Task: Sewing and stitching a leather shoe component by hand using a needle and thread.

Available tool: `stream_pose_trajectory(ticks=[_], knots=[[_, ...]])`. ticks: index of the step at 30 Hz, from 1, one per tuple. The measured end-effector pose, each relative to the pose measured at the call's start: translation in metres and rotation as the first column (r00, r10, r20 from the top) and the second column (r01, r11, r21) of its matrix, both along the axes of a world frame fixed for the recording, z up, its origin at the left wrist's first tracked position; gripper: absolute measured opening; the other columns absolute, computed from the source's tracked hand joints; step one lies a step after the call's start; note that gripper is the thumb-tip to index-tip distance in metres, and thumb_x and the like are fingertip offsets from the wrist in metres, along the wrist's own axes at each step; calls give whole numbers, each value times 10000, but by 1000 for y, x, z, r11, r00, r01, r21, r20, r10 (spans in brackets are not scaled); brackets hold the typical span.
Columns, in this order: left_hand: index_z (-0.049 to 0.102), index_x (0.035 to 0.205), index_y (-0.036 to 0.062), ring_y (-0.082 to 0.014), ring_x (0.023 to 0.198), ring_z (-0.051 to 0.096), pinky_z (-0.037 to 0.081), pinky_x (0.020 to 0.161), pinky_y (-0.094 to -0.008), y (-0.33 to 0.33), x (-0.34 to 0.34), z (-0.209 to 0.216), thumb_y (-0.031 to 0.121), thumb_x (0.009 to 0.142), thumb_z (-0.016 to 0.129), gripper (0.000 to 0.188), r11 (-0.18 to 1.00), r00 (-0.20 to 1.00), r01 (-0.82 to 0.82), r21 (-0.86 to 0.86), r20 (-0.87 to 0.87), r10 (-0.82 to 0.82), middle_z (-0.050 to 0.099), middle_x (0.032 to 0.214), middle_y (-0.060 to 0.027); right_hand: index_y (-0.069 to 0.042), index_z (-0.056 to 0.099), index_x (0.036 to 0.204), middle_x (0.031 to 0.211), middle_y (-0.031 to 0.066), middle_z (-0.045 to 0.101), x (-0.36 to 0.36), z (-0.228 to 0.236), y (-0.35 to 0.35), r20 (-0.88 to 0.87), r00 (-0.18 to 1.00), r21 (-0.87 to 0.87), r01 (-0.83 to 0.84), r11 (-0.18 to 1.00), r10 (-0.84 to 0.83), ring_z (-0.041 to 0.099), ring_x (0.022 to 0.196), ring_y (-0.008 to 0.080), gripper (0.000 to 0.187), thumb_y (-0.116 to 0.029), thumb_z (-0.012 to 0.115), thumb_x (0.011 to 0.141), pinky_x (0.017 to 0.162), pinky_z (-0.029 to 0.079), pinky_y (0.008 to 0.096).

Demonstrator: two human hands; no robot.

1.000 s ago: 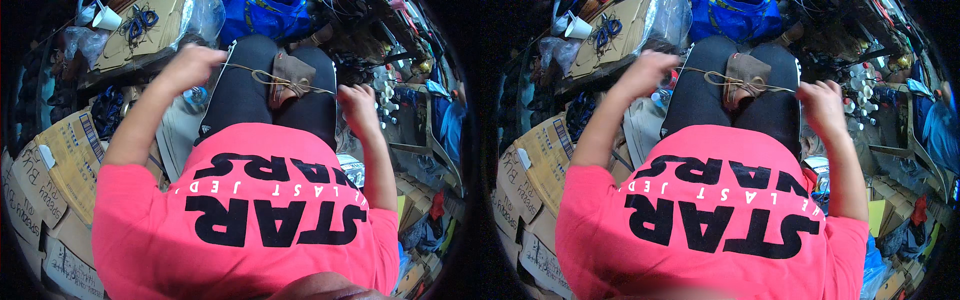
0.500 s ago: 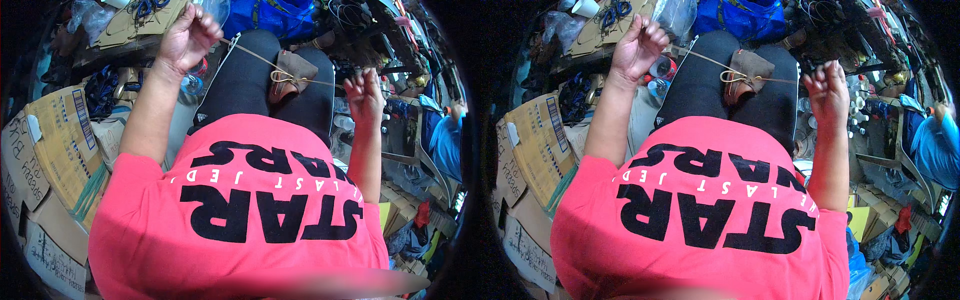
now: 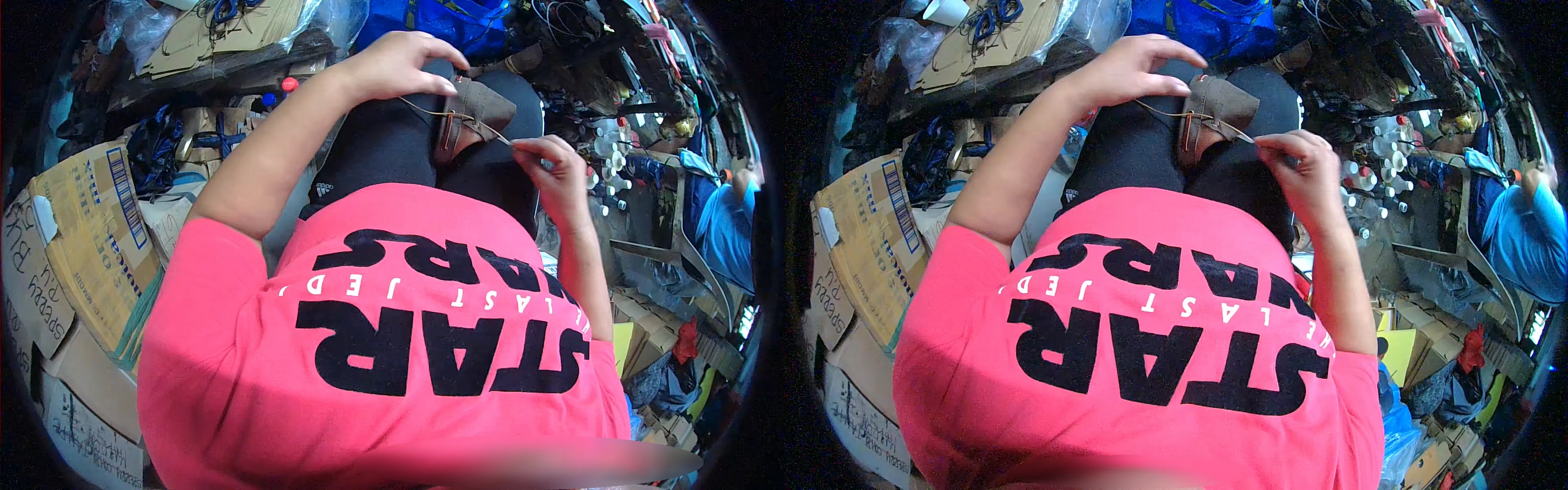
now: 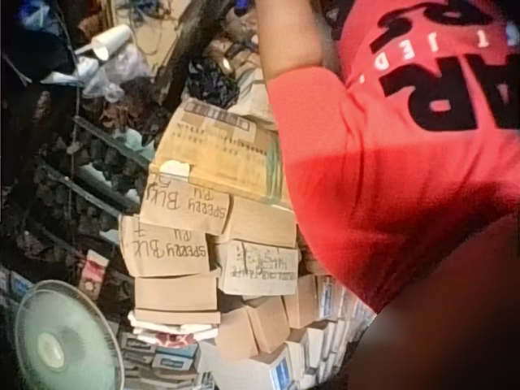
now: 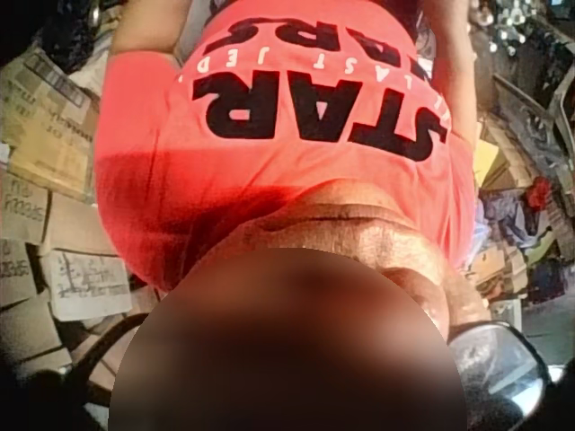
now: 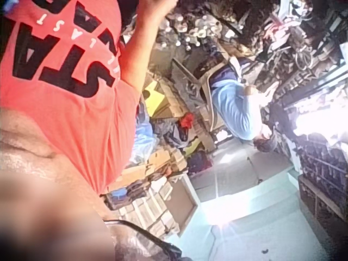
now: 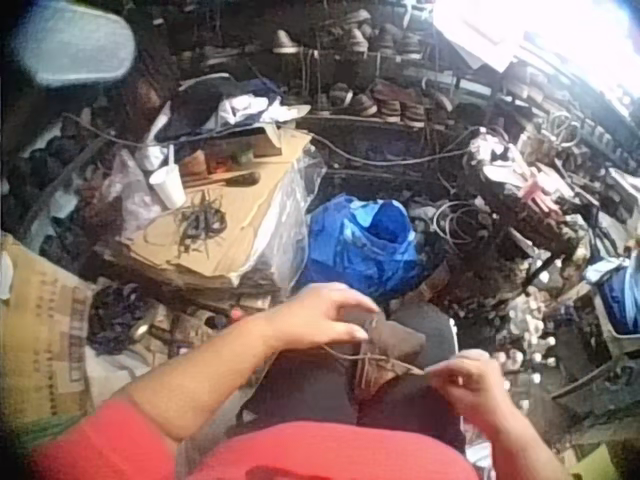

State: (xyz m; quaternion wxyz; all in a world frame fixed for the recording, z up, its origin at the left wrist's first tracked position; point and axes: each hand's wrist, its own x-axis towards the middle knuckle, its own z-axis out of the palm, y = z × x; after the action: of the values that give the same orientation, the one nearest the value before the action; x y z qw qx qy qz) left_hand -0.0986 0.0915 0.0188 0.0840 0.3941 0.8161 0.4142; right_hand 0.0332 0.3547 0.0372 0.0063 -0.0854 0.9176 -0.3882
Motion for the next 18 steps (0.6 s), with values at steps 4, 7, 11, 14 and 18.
stream_pose_trajectory(ticks=[4,7,11,14,18], knots=[[638,1131,116,-299,968,607,462,855,-352,25,-13,1,278,676,764,499,974,992,121,-190,-10,-125,644,1006,-151,-101,711,854,711,74,628,-9,-5,-16,-126,991,172,-18,985,40,613,694,233,116,-125,694,743,687,447,341],[637,1136,116,-313,990,600,466,862,-359,33,-18,1,303,655,767,532,951,994,111,-290,13,-112,637,1037,-166,-93,712,853,698,80,623,-11,-4,-20,-115,993,90,26,996,-16,609,657,226,116,-134,696,746,643,449,324],[638,1135,113,-309,975,605,471,853,-362,37,-22,-3,313,649,769,541,948,991,133,-289,8,-137,638,1024,-168,-88,713,866,691,86,619,-15,-3,-22,-74,997,22,28,999,-26,611,644,213,125,-140,697,754,590,450,302],[645,1122,110,-309,967,607,474,843,-366,38,-23,-3,324,638,775,545,949,989,151,-279,38,-146,639,1016,-167,-82,714,865,692,93,619,-18,-2,-23,-77,997,58,0,998,4,616,650,210,126,-140,695,755,596,456,301],[655,1104,108,-306,954,608,476,833,-366,38,-23,-5,342,628,780,545,946,989,146,-289,31,-143,638,1001,-168,-72,711,859,697,106,619,-20,7,-28,-60,998,61,11,998,-7,619,651,215,119,-135,688,760,590,459,305]])
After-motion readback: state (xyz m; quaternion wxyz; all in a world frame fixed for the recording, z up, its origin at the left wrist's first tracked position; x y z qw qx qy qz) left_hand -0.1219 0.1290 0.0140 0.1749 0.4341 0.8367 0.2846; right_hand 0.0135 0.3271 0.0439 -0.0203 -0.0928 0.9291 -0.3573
